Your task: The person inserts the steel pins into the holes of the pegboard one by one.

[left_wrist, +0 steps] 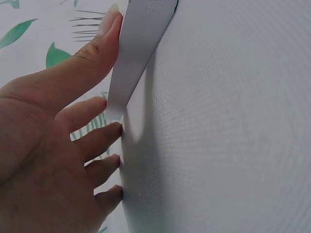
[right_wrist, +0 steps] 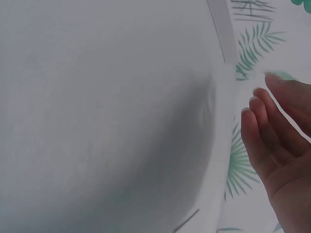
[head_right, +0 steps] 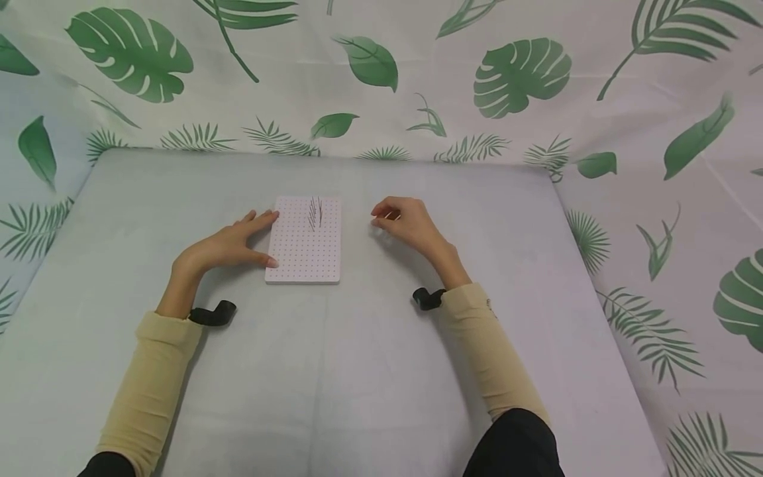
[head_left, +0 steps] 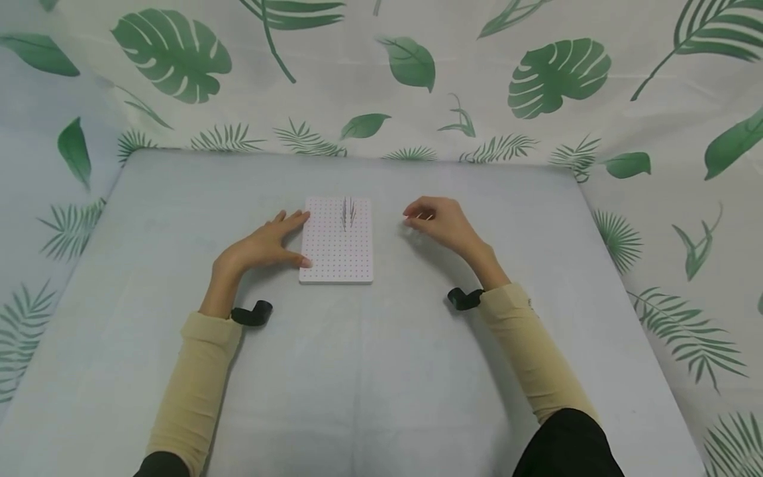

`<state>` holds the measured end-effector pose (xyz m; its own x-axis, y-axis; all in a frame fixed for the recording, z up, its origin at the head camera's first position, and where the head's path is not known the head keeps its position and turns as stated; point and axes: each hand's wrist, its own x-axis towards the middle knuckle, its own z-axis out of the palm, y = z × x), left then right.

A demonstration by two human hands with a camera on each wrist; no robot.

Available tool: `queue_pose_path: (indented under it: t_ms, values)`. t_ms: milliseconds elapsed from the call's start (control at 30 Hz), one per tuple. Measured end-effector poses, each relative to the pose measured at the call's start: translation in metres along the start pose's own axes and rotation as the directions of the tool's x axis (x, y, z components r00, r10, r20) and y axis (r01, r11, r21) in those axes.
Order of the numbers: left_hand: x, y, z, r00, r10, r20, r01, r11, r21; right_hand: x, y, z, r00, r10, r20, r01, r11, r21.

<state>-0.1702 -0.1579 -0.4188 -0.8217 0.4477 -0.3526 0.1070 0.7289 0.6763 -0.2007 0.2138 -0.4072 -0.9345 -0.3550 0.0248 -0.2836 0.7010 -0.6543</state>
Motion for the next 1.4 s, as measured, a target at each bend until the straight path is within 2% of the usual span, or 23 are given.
queue_pose_path:
  t_ms: [500,800,967,1167,1400]
  values:
    - [0.002,-0.004,0.000,1.000,0.005,-0.006,-0.005,1.000,0.001,-0.023,0.036,-0.027,0.996,0.082,-0.027,-0.084,0.994,-0.066]
    - [0.002,-0.003,0.000,1.000,-0.005,0.003,0.005,1.000,0.009,-0.035,0.055,-0.040,0.992,0.123,0.004,-0.122,0.990,-0.075]
    - [0.002,-0.003,0.000,1.000,-0.011,0.003,0.011,1.000,0.009,-0.040,0.061,-0.046,0.986,0.156,0.053,-0.151,0.986,-0.075]
    - [0.001,-0.004,0.000,1.000,-0.010,0.003,0.010,1.000,0.005,-0.041,0.070,-0.049,0.969,0.202,0.145,-0.196,0.979,-0.055]
    - [0.001,-0.003,0.001,1.000,-0.010,0.005,0.010,1.000,-0.004,-0.040,0.072,-0.047,0.954,0.211,0.212,-0.201,0.977,-0.070]
